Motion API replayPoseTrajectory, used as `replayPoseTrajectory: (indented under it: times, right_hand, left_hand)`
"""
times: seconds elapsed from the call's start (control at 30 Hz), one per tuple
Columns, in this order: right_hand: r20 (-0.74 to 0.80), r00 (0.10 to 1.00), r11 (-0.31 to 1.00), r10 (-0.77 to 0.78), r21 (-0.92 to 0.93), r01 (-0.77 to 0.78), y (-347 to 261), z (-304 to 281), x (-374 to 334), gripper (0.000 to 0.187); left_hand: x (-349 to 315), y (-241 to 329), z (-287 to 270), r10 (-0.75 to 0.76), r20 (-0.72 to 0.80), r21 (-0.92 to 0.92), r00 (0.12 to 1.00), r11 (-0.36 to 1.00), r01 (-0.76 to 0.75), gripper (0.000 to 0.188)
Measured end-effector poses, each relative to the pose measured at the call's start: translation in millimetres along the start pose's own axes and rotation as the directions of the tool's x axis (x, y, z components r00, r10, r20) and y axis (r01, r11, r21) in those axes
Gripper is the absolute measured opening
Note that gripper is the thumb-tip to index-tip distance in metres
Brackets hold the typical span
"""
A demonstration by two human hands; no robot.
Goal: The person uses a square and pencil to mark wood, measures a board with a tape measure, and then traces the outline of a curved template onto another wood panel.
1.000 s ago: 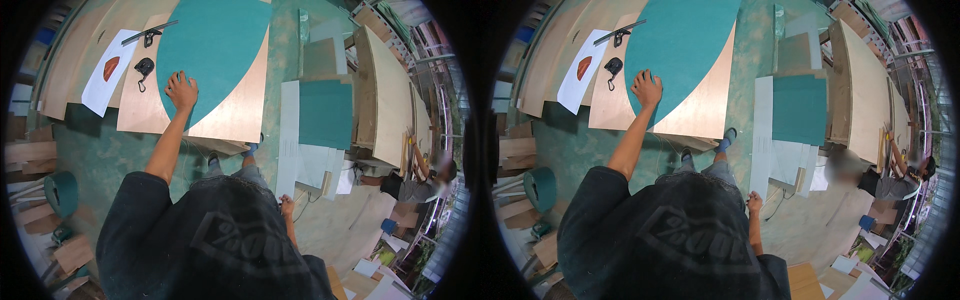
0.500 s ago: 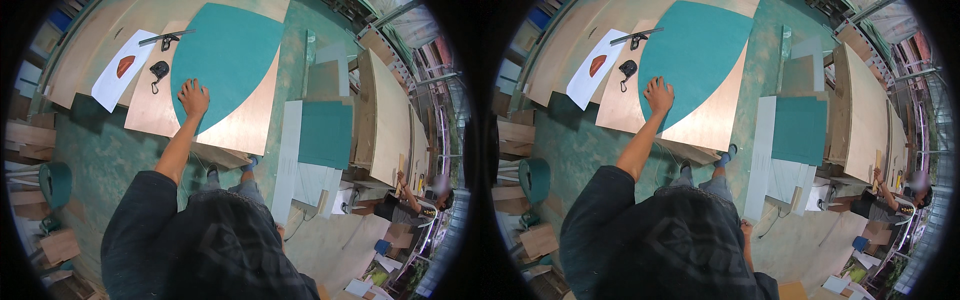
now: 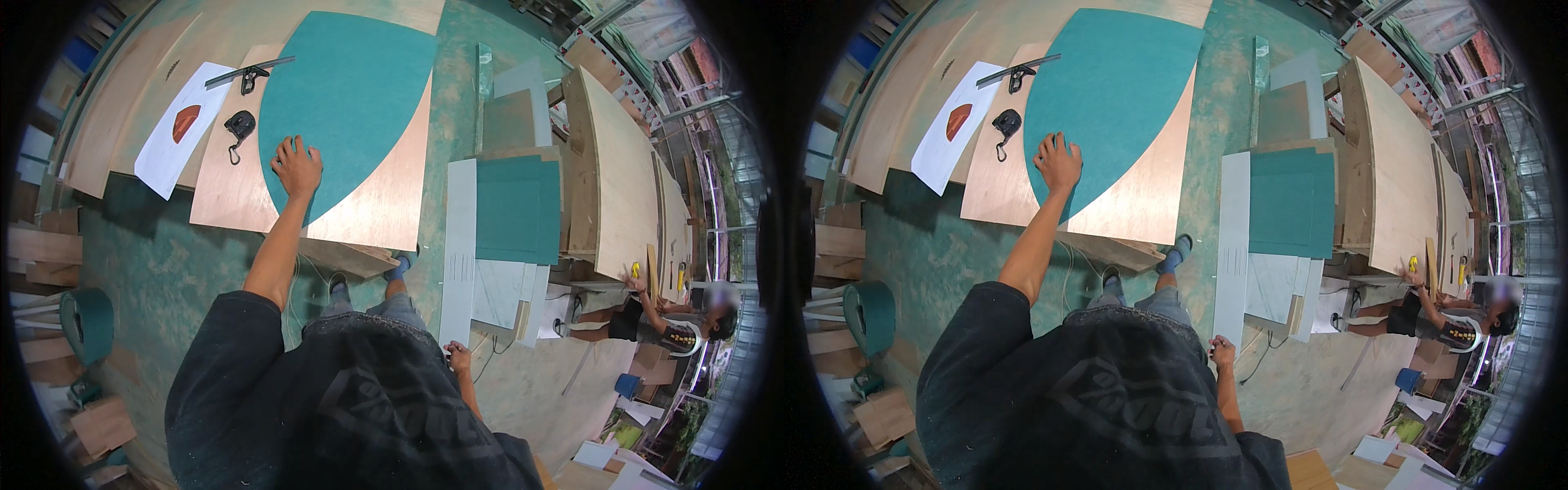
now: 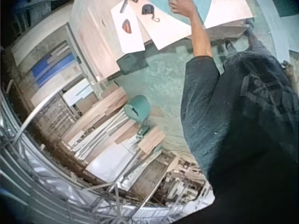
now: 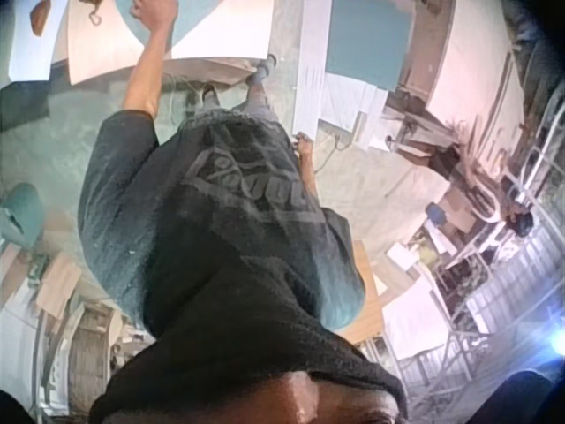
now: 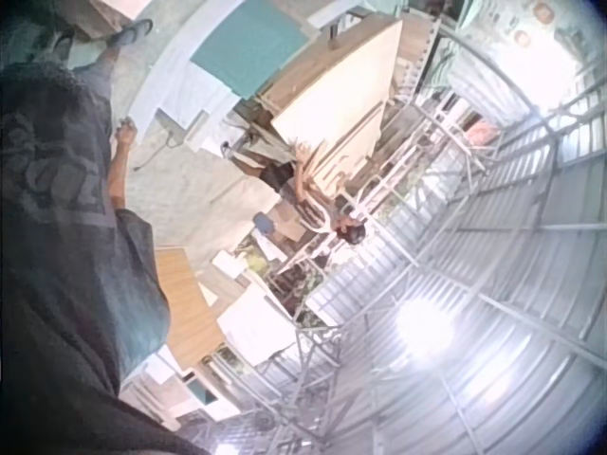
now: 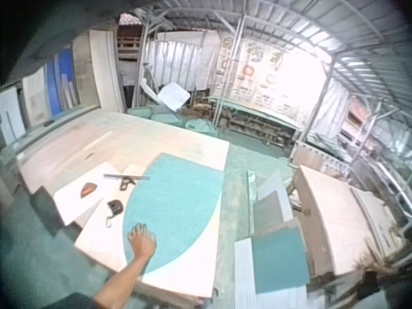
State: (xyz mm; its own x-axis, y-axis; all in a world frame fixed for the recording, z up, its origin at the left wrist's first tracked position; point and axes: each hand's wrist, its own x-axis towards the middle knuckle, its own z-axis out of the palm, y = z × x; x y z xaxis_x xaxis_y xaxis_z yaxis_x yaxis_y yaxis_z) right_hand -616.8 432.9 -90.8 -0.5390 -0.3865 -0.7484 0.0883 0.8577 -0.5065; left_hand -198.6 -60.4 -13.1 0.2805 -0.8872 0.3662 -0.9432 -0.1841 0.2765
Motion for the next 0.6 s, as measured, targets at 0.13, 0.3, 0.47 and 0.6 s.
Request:
replayPoseTrajectory:
  times: [0.13,0.3,0.47,0.6]
  right_hand:
    - [0.015,0.999,0.999,0.046,-0.021,-0.046,8.4,-5.1,3.2,0.031]
    - [0.013,0.998,0.999,0.055,-0.006,-0.054,10.6,-2.0,-1.9,0.030]
    - [0.003,1.000,1.000,0.007,-0.004,-0.007,28.7,3.9,5.0,0.030]
    - [0.011,1.000,1.000,-0.012,0.005,0.012,37.5,8.7,6.3,0.031]
  left_hand:
    - [0.3,2.3,-1.5,0.000,-0.008,-0.010,1.000,1.000,0.000,0.043]
    - [-1.1,0.5,-1.0,0.018,-0.025,0.031,1.000,0.999,-0.017,0.042]
    - [-0.6,1.0,-1.3,0.019,-0.015,0.021,1.000,1.000,-0.018,0.042]
    - [0.7,0.8,-1.2,0.013,-0.006,0.020,1.000,1.000,-0.013,0.042]
